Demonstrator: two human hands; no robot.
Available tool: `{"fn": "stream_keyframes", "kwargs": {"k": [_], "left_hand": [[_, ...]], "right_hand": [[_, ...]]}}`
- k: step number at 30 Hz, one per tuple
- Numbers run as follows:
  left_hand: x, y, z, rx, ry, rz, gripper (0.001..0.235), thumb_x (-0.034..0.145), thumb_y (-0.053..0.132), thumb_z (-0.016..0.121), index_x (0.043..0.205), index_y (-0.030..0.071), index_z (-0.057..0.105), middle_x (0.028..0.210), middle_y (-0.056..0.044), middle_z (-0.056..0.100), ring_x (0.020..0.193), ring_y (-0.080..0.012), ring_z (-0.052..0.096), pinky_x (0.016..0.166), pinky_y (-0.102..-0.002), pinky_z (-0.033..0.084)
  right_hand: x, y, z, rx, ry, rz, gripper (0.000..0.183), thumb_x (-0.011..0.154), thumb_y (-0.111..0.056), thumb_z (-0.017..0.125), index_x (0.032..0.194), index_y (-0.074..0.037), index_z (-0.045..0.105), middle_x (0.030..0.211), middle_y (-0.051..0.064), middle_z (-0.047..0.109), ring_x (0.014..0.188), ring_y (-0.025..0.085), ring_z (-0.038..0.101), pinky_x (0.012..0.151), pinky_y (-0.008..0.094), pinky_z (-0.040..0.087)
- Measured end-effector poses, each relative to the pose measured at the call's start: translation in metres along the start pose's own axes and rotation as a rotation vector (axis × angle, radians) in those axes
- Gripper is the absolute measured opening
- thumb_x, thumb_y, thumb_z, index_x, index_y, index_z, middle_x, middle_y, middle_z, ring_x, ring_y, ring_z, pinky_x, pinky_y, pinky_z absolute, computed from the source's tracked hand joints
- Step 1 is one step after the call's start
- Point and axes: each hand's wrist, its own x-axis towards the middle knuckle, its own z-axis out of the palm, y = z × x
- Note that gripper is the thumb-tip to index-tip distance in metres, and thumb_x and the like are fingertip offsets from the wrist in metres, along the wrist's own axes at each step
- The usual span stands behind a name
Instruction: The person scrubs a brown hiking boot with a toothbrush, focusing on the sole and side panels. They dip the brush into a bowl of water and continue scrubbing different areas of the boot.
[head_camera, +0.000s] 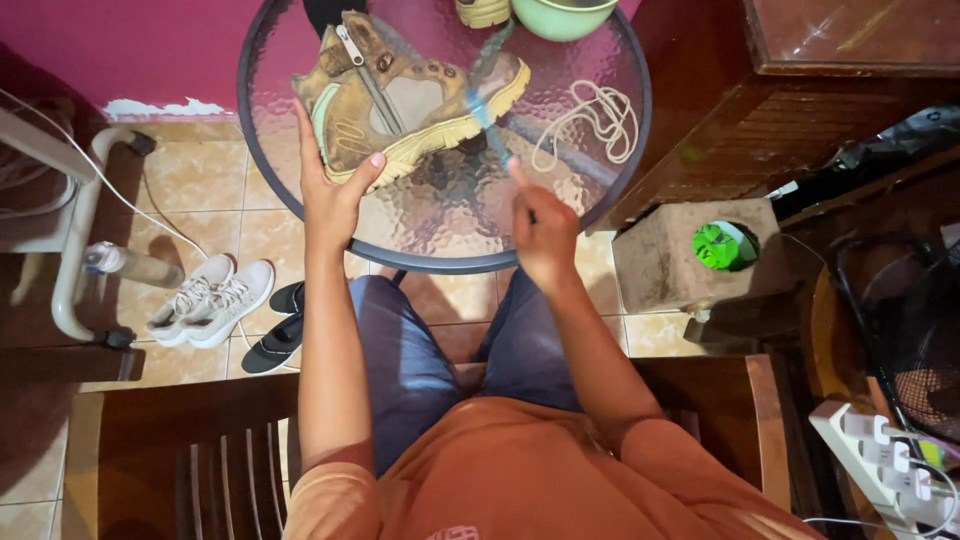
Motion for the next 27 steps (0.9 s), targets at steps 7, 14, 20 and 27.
{"fn": "stream_keyframes", "kwargs": {"k": [7,14,20,27], "left_hand": [[-0.001,0.001,0.000,0.000,0.005,-0.002,0.110,0.087,0.031,0.095,0.168,0.023,0.020,0.171,-0.028,0.021,0.158,-0.0440,0.020,0.131,-0.052,0.018],[-0.003,0.006,-0.001,0.097,-0.049,-0.011,0.101,0.095,0.035,0.084,0.165,0.026,0.010,0.175,-0.015,0.017,0.162,-0.0302,0.014,0.129,-0.048,0.019],[-0.002,0.003,0.001,0.114,-0.034,0.010,0.102,0.093,0.035,0.084,0.165,0.023,0.013,0.173,-0.016,0.022,0.161,-0.0281,0.020,0.128,-0.044,0.020],[-0.001,0.007,0.000,0.123,-0.018,-0.028,0.101,0.092,0.037,0.083,0.164,0.021,0.014,0.172,-0.016,0.024,0.159,-0.0282,0.024,0.126,-0.043,0.023]], "right_hand": [[0.012,0.014,-0.024,-0.087,0.023,-0.005,0.033,0.094,-0.004,0.065,0.121,-0.018,0.079,0.096,0.010,0.079,0.090,0.029,0.075,0.078,0.038,0.058],[0.003,0.033,-0.032,-0.191,-0.173,0.136,0.018,0.098,-0.009,0.056,0.109,-0.018,0.067,0.073,0.004,0.065,0.063,0.020,0.051,0.062,0.037,0.042],[0.003,0.015,-0.018,-0.104,-0.175,0.166,0.018,0.096,-0.005,0.053,0.108,-0.016,0.061,0.097,0.005,0.069,0.071,0.021,0.061,0.067,0.036,0.045],[0.002,0.010,0.003,-0.091,-0.098,0.109,0.039,0.103,-0.012,0.056,0.139,-0.024,0.064,0.123,0.008,0.076,0.110,0.018,0.074,0.088,0.029,0.054]]}}
